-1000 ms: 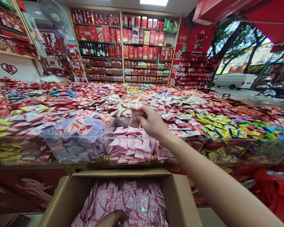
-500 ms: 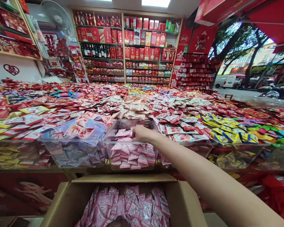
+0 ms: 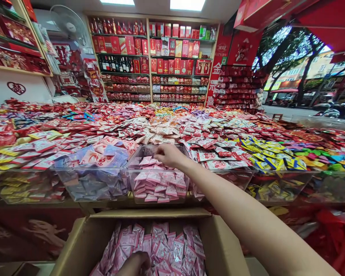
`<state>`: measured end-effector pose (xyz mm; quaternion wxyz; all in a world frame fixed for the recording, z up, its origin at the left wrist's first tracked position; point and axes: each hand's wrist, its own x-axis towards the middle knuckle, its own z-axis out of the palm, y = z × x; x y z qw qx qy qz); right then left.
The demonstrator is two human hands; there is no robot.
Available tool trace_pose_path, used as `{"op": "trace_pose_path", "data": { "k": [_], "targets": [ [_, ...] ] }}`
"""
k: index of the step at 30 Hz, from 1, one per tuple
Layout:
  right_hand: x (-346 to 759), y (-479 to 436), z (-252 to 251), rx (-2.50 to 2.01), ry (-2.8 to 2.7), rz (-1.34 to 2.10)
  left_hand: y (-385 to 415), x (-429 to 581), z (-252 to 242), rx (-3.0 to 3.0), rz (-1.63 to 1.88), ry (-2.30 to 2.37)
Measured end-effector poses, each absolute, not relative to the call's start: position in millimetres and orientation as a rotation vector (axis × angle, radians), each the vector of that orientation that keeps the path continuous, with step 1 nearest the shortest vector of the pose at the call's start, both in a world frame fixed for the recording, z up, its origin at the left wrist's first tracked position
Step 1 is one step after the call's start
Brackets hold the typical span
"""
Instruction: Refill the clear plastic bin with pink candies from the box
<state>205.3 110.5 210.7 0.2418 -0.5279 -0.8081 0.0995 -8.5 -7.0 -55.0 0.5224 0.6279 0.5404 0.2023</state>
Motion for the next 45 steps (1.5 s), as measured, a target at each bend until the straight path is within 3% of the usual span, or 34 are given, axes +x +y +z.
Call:
{"op": "trace_pose_path", "data": {
  "k": [3, 6, 9, 12, 16, 25, 37, 45],
  "targets": [
    [201, 65, 215, -1.078, -1.918, -0.012, 1, -6, -38, 1.458, 0.551, 1.288],
    [190, 6, 184, -0.854, -1.980, 0.079, 10, -4, -19, 1.351, 0.716, 1.255],
    [178, -33, 116, -1.043, -2.137, 0.436, 10, 1, -2, 1.163, 0.823, 1.206],
    [167, -45, 51, -1.335, -1.789, 1.029, 3, 10, 6, 1.017, 0.909, 1.161],
    [161, -42, 19, -1.248, -1.410, 1.543, -8, 21, 9, 0.923, 0.962, 1.104],
    [170, -44, 16, -1.210, -1.334, 1.464, -9, 22, 23, 1.104, 0.936, 0.983],
    [161, -45, 18, -1.124, -1.180, 1.570, -19, 34, 16, 0.714, 1.066, 1.020],
    [162, -42, 11, -1.200, -1.071, 1.451, -19, 34, 15, 0.720, 1.033, 0.941]
  ]
}}
